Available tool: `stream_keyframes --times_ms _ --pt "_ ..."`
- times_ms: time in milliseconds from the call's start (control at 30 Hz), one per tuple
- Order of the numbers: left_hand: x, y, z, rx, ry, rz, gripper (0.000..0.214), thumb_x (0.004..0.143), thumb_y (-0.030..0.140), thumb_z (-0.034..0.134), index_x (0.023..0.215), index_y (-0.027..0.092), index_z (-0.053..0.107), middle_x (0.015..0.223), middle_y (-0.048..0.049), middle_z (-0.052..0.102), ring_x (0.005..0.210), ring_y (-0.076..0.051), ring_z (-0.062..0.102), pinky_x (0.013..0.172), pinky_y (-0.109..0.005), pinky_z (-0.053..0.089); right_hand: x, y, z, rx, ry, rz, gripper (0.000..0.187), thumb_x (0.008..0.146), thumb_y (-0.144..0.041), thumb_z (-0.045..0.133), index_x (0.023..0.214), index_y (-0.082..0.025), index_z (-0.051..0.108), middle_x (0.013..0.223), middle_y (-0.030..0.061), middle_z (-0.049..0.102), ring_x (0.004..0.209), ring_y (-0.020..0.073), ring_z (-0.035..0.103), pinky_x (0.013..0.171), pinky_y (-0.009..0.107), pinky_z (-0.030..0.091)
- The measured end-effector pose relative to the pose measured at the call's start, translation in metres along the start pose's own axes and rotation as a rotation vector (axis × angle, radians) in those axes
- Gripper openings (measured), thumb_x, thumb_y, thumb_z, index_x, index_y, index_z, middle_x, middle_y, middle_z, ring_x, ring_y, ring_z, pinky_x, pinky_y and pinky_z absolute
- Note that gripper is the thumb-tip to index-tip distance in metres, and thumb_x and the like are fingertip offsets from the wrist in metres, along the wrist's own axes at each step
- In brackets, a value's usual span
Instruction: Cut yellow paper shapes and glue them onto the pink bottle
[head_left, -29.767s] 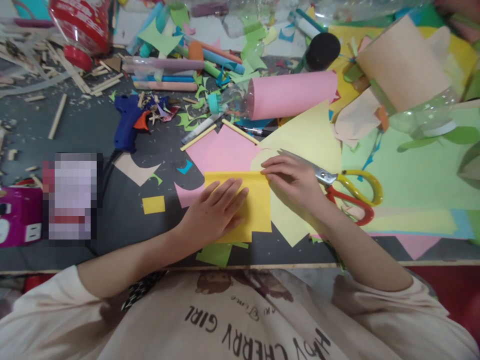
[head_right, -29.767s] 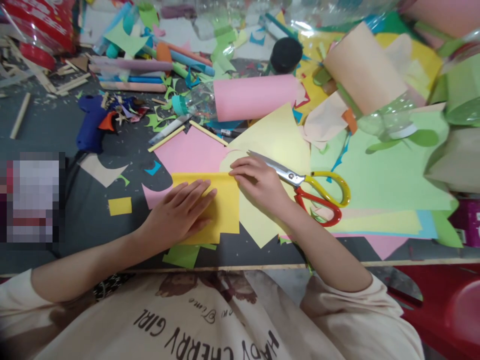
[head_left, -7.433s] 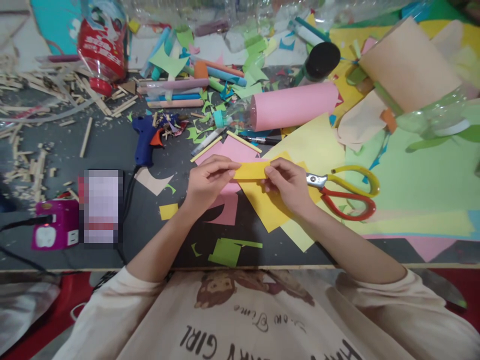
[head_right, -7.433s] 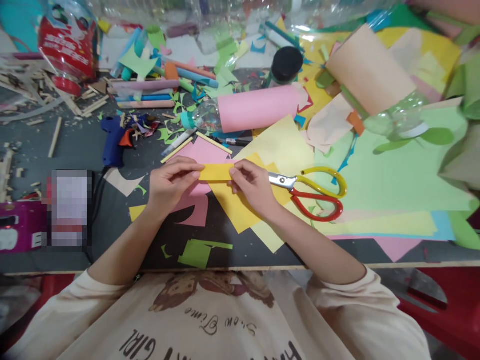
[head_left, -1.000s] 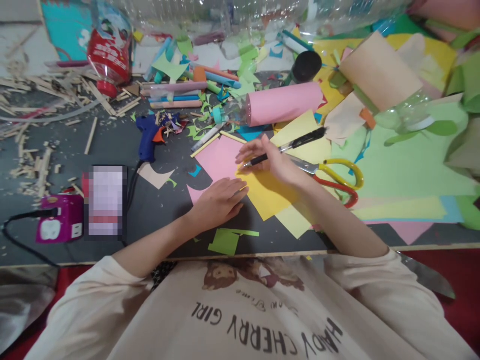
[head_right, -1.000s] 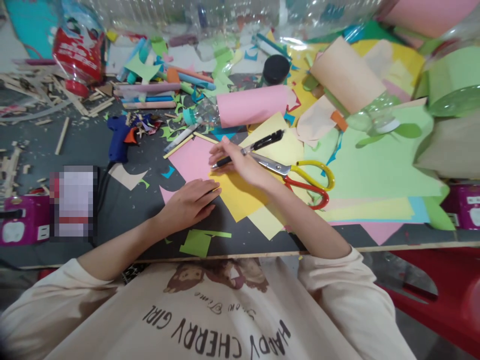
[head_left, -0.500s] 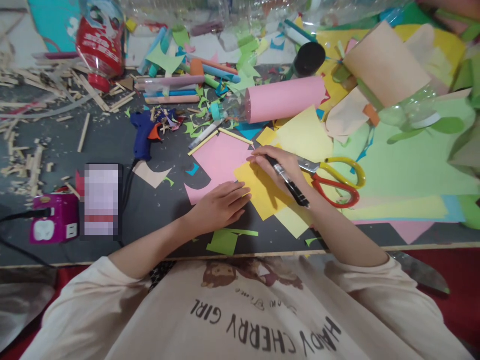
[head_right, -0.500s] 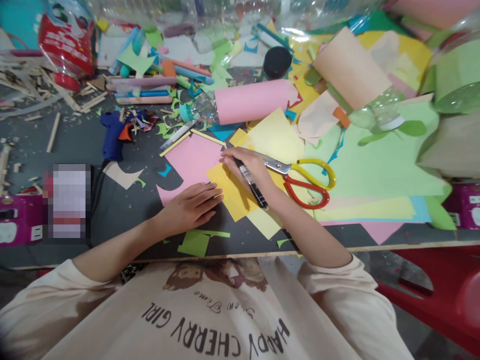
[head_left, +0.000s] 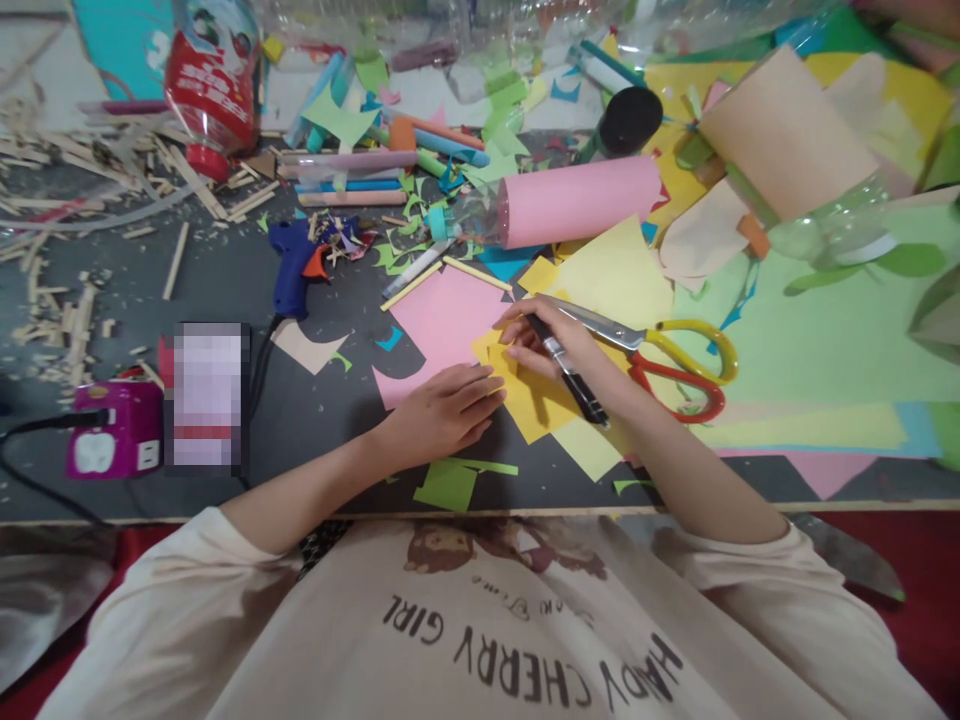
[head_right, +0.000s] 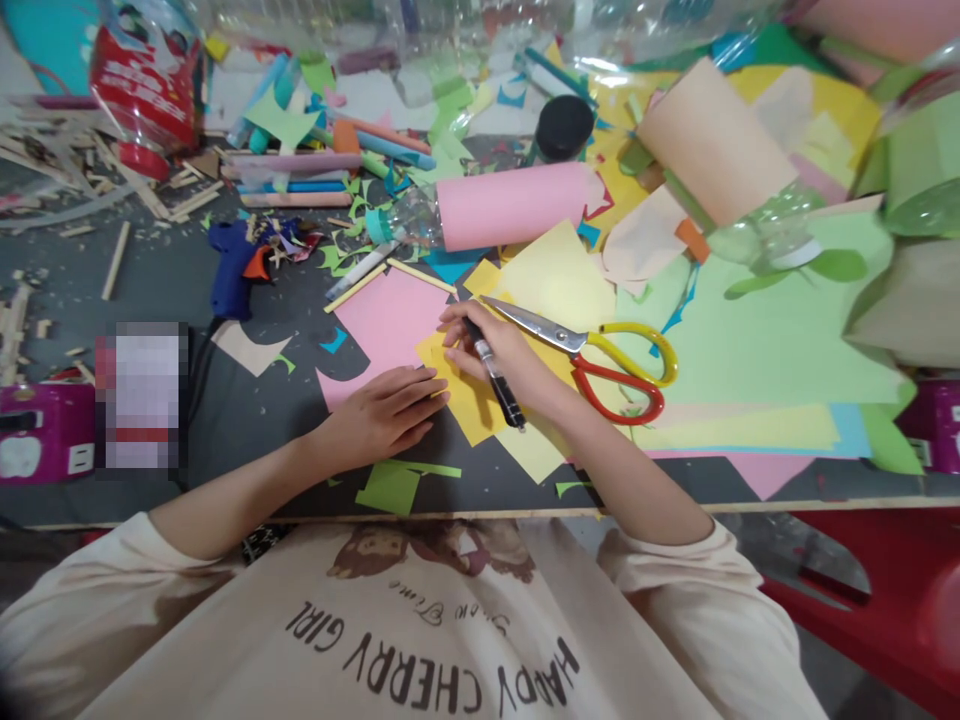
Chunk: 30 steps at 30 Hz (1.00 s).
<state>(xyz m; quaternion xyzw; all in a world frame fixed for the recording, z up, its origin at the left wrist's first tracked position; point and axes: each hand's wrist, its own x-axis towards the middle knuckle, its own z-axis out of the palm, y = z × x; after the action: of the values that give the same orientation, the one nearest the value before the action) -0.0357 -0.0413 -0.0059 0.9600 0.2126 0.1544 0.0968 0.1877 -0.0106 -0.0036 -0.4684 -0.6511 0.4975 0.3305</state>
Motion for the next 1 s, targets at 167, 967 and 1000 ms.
stream_keyframes --times_ms 167,967,1000 --pt "0.000 0.000 0.000 -0.027 -0.013 -0.008 0.029 0.096 0.020 0.049 0.121 0.010 0.061 0.122 -0.0136 0.069 0.118 -0.025 0.064 0.106 -0.045 0.053 -0.001 0.000 0.003 -0.080 0.020 0.012 0.017 0.084 -0.024 0.059 0.100 -0.028 0.055 0.077 -0.0026 0.062 0.068 0.0148 0.060 0.072 0.032 0.053" --pt "0.001 0.006 -0.001 0.095 -0.054 -0.016 0.032 0.098 0.022 0.046 0.124 0.010 0.059 0.124 -0.0134 0.069 0.120 -0.024 0.063 0.107 -0.044 0.051 0.004 -0.006 0.005 -0.142 0.038 -0.033 0.013 0.090 -0.030 0.053 0.098 -0.021 0.059 0.087 0.0032 0.068 0.075 0.0145 0.062 0.071 0.028 0.047" --pt "0.001 0.006 -0.001 0.094 -0.065 -0.017 0.032 0.098 0.022 0.046 0.125 0.010 0.059 0.124 -0.0136 0.069 0.121 -0.024 0.062 0.107 -0.044 0.050 0.005 -0.006 0.005 -0.144 0.036 -0.027 0.014 0.090 -0.030 0.052 0.098 -0.021 0.059 0.087 0.0030 0.067 0.075 0.0145 0.062 0.071 0.027 0.047"
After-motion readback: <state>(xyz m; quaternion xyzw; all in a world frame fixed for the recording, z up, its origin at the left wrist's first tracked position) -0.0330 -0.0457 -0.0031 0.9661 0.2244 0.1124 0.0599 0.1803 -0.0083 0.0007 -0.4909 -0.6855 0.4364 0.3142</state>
